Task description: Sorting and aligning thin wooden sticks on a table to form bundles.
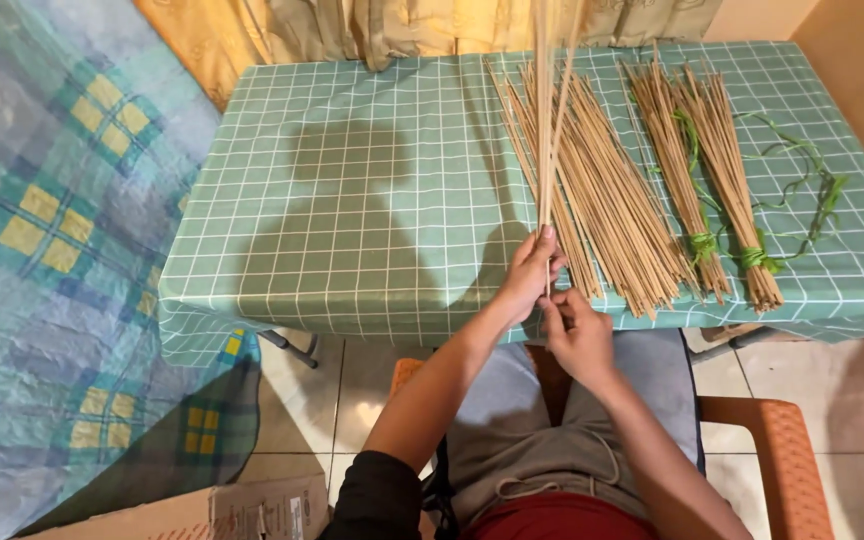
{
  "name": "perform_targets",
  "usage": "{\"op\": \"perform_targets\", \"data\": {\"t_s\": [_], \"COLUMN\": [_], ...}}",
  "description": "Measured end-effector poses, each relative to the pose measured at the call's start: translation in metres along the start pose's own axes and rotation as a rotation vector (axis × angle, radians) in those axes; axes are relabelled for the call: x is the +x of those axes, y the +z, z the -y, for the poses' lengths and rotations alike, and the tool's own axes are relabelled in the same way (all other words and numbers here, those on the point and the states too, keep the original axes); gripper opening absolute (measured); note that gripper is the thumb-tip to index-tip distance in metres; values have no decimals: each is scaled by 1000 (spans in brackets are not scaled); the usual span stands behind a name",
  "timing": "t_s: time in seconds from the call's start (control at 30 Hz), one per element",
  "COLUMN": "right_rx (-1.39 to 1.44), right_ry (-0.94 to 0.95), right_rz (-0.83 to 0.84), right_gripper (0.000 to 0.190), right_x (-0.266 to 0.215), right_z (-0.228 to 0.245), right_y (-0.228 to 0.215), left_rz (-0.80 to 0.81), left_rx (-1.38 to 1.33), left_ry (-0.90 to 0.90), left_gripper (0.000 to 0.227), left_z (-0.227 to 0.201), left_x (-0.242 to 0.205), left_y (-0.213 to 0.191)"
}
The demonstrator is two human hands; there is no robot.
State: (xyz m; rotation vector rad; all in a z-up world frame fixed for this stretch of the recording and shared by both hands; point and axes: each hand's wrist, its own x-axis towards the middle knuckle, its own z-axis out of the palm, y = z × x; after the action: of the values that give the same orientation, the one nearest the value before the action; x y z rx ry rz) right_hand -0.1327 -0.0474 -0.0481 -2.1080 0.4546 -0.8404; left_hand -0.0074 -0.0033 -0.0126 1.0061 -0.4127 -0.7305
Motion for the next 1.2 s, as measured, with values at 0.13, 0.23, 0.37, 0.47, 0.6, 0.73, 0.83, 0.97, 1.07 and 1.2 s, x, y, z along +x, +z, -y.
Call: {"op": "perform_targets", "data": {"t_s": [0.13, 0.23, 0.37, 0.47, 0.6, 0.73, 0.83, 0.97, 1.07, 1.2], "right_rx": [61, 39, 30, 14, 4, 33, 119, 7, -307, -593], "right_ry": [-1, -39, 27, 2, -2, -20, 30, 50, -34, -98], "right_rz": [112, 394, 433, 252, 36, 87, 118, 97, -2, -67], "right_gripper": [12, 29, 43, 26, 16, 15, 22, 33, 20, 28], "right_x": [3, 13, 8, 8, 12, 12, 15, 23, 37, 45], "right_z": [18, 39, 38, 33, 14, 20, 30, 24, 7, -35], "right_y": [-22, -43, -48, -41, -32, -30, -39, -52, -68, -69], "left_rz": [-16, -50, -39, 1, 35, 22, 66, 76, 86, 79], "left_rx": [-26, -124, -208, -284, -255, -155, -240, -285, -308, -346], "left_ry": [-20, -27, -32, -55, -106, -127, -172, -176, -181, -209], "left_gripper": [33, 31, 27, 30, 29, 35, 66, 60, 52, 49], "left_z": [-5, -13, -16, -20, -8, -19, -10, -5, -6, -2], "left_x": [1, 0, -5, -6, -8, -17, -6, 4, 6, 9], "left_y": [-5, -5, -6, -4, 1, 4, -6, -22, -22, -26]}}
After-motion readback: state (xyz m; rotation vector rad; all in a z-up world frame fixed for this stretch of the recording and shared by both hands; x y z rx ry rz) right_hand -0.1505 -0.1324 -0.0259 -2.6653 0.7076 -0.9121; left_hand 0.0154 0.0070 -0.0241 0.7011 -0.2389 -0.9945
